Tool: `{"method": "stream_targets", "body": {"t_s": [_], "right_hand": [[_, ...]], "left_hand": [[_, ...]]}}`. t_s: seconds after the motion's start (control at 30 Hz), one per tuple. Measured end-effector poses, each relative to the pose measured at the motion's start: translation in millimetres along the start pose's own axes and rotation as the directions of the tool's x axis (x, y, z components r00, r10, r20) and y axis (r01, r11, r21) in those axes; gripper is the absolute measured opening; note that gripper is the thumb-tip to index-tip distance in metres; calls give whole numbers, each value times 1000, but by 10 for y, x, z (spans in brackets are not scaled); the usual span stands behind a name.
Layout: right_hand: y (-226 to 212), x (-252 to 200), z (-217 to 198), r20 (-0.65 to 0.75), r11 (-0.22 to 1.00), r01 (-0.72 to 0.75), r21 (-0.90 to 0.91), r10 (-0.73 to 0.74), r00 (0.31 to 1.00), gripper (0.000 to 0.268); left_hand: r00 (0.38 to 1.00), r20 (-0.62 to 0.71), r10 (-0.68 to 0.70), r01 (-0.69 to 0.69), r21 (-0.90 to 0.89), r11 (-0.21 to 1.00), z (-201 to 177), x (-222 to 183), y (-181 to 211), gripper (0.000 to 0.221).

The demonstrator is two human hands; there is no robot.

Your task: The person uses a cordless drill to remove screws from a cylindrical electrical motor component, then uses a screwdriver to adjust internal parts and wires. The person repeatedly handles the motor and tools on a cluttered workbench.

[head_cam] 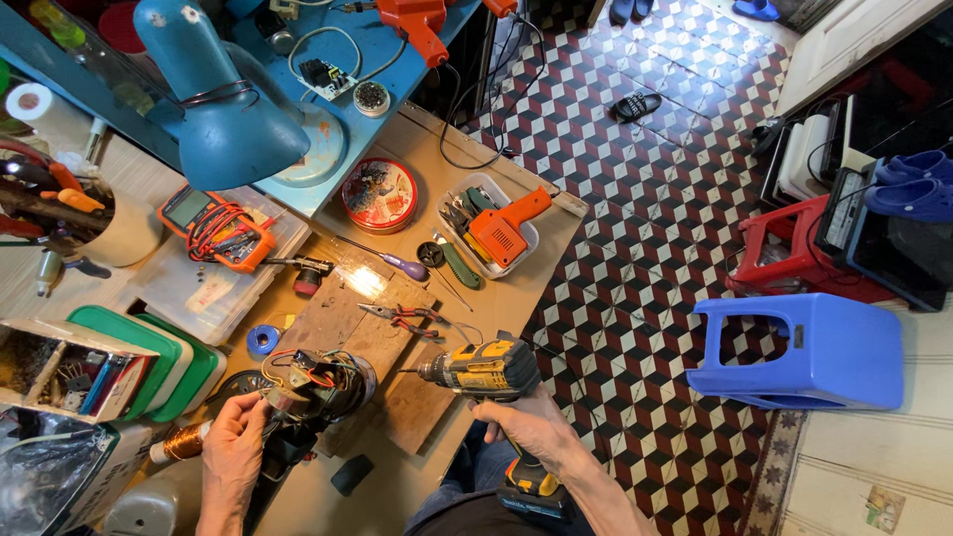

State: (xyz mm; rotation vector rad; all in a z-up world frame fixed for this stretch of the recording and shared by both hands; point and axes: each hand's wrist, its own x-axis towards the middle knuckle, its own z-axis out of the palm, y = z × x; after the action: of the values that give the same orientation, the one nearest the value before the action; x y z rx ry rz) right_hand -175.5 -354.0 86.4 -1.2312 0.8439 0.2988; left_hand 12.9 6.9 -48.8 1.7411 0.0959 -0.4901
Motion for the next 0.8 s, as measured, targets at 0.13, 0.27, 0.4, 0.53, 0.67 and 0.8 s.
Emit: {"method": "stream_targets", "body": {"t_s": [0.13,0.27,0.4,0.53,0.67,0.8], "right_hand": [[-11,-21,17,12,1000,18,-26,-18,1000,21],[-47,-41,42,7,1000,10,-3,-10,1000,24],[-56,-53,43,-2,1000,-3,-14,3,1000,26],[-45,-47,36,-21,1000,-13,-25,12,1000,26],[-28,-65,15,-3,999,34,29,-34,999,26],[-21,-91,-12,-5,993,55,109,-55,998,28]], "left_hand": [[1000,-2,4,-4,22,1000,19,-31,58,25],[999,-22,-44,43,-46,998,54,-82,158,28],[998,-45,-35,30,-97,995,46,-69,132,29],[980,-140,141,-140,17,990,-15,-29,160,29],[952,-240,190,-211,-69,975,-76,-70,555,25],[909,-265,322,-349,-61,935,-15,-277,1239,21]]}}
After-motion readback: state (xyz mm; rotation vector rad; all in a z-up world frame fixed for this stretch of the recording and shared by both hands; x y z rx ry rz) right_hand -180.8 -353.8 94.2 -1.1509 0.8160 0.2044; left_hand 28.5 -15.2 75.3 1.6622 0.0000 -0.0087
